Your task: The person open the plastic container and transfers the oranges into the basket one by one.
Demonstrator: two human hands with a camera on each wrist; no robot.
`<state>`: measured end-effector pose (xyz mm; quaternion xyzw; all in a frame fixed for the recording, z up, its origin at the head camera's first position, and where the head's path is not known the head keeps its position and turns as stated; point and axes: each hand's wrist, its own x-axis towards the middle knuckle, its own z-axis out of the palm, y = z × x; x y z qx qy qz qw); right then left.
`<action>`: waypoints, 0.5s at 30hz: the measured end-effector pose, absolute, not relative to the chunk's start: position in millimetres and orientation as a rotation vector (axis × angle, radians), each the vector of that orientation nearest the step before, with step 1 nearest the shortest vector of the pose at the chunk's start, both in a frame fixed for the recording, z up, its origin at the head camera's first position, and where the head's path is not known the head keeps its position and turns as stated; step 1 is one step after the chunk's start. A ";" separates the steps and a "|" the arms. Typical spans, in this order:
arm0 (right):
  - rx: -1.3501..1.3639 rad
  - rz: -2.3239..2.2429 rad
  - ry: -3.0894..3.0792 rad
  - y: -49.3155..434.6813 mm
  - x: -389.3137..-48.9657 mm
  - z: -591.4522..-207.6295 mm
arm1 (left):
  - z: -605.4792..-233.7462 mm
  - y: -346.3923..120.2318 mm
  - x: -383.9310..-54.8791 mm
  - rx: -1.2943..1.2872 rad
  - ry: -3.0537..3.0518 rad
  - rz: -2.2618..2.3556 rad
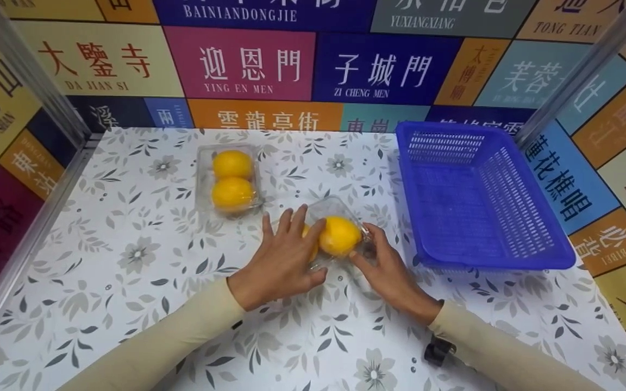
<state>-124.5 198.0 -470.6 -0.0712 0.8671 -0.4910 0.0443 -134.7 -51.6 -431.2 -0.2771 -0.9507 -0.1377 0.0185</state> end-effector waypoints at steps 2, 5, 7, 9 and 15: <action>-0.199 -1.519 2.649 196.5 -124.3 -471.7 | -430.9 -51.5 -134.7 -0.866 -2.946 -0.421; -0.184 -1.544 2.646 195.0 -123.5 -472.3 | -430.2 -51.4 -134.5 -0.877 -2.932 -0.427; -0.178 -1.563 2.639 194.6 -123.1 -472.7 | -429.3 -51.1 -134.6 -0.887 -2.939 -0.428; -0.186 -1.582 2.635 194.1 -122.3 -473.0 | -428.3 -51.0 -134.7 -0.898 -2.944 -0.433; -0.180 -1.615 2.622 192.2 -117.9 -475.3 | -423.1 -51.6 -136.0 -0.955 -3.014 -0.382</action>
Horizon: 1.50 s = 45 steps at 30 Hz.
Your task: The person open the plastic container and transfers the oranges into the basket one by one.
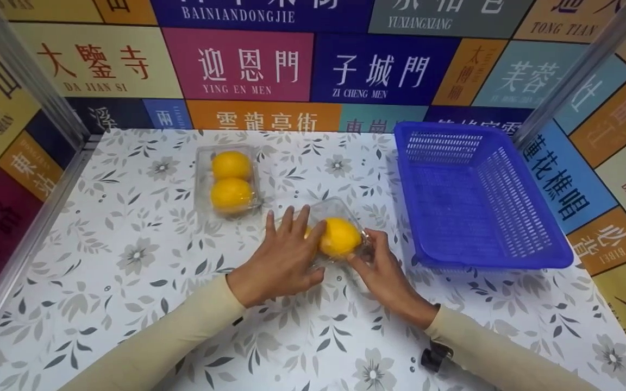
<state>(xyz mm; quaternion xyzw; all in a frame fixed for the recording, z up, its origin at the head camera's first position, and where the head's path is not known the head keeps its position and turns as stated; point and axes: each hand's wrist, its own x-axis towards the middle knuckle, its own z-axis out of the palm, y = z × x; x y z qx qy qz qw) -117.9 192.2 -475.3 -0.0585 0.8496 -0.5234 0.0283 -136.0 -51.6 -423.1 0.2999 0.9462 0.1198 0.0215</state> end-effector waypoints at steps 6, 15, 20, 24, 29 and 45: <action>-0.172 -1.665 2.591 190.6 -113.0 -477.5 | -417.4 -53.5 -139.5 0.968 2.853 0.326; -0.162 -1.757 2.565 187.9 -103.4 -480.2 | -414.1 -55.1 -142.6 1.026 2.776 0.331; -0.129 -1.782 2.565 185.3 -97.3 -478.8 | -412.7 -55.5 -144.2 1.046 2.746 0.323; -0.079 -1.802 2.532 183.8 -92.6 -476.3 | -411.1 -55.0 -145.5 1.064 2.733 0.337; -0.016 -1.798 2.527 183.2 -88.1 -474.4 | -408.5 -53.7 -146.7 1.088 2.712 0.340; 0.017 -1.716 2.605 178.3 -83.2 -480.7 | -399.3 -38.2 -143.3 1.071 2.715 0.112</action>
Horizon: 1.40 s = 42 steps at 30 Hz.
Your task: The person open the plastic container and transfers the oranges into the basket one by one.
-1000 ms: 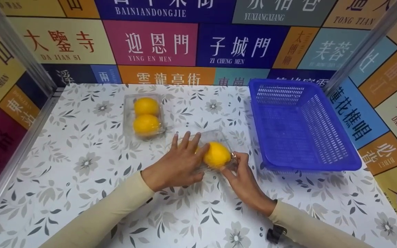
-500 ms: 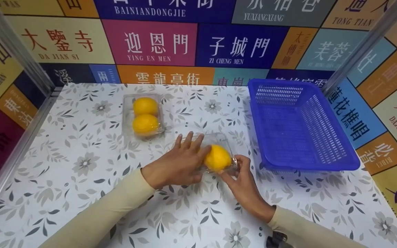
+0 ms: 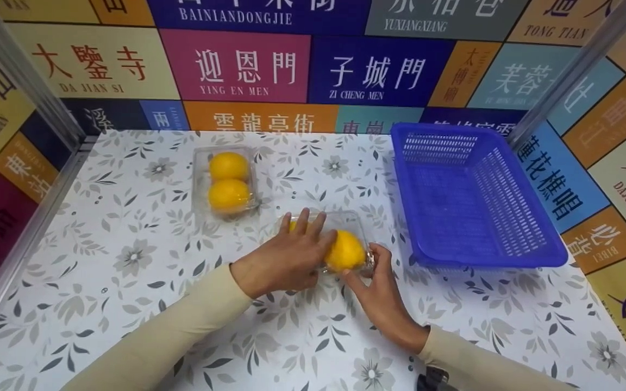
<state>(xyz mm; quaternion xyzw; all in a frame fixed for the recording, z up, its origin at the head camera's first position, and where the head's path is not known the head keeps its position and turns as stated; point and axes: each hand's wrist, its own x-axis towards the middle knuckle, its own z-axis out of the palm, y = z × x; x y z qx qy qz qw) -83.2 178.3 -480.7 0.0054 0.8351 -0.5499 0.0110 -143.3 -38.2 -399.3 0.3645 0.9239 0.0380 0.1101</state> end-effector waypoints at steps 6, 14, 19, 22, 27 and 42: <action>0.026 -1.698 2.634 173.7 -83.9 -480.9 | -395.4 -30.6 -139.5 1.085 2.763 -0.074; 0.019 -1.688 2.668 169.4 -82.9 -479.9 | -394.5 -23.9 -135.2 1.124 2.826 -0.198; 0.015 -1.727 2.662 170.2 -83.6 -480.3 | -392.9 -23.3 -137.0 1.097 2.789 -0.146; 0.010 -1.747 2.653 170.6 -83.8 -480.3 | -392.4 -22.7 -138.7 1.092 2.769 -0.142; 0.009 -1.757 2.645 171.6 -84.0 -482.5 | -390.9 -21.1 -141.5 1.076 2.752 -0.145; -0.017 -1.785 2.599 173.2 -83.7 -483.6 | -389.5 -23.2 -145.2 1.063 2.715 -0.070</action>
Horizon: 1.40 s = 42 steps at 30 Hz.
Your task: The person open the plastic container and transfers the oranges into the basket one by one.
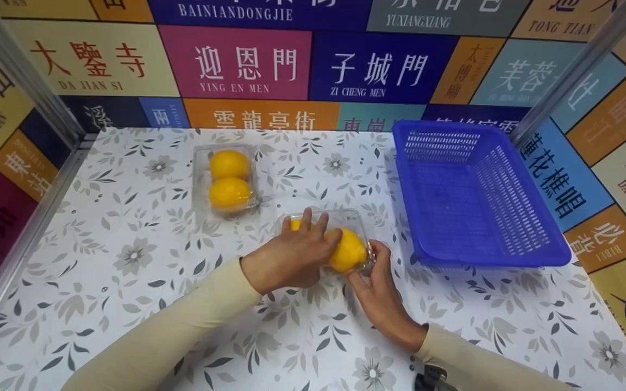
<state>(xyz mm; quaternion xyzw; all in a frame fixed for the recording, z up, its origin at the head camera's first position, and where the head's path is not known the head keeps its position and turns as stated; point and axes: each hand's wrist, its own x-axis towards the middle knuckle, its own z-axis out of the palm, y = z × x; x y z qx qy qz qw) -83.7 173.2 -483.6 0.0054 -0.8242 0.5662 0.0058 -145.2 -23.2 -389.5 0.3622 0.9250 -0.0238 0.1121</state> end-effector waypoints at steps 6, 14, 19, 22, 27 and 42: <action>0.030 1.754 -2.597 173.3 -83.6 -483.7 | -387.5 -24.8 -146.3 1.060 2.694 -0.042; 0.049 1.686 -2.658 174.0 -83.2 -484.6 | -383.6 -28.0 -151.2 1.042 2.643 0.024; 0.058 1.736 -2.629 175.9 -83.9 -484.5 | -375.8 -33.3 -155.6 1.011 2.596 0.137; 0.052 1.766 -2.613 177.1 -83.7 -483.5 | -373.0 -34.2 -157.6 1.018 2.578 0.182; 0.025 1.766 -2.644 176.9 -84.1 -482.1 | -370.8 -35.5 -160.8 1.024 2.563 0.211; -0.003 1.716 -2.700 178.4 -81.1 -482.7 | -356.1 -60.0 -176.4 1.254 2.681 0.554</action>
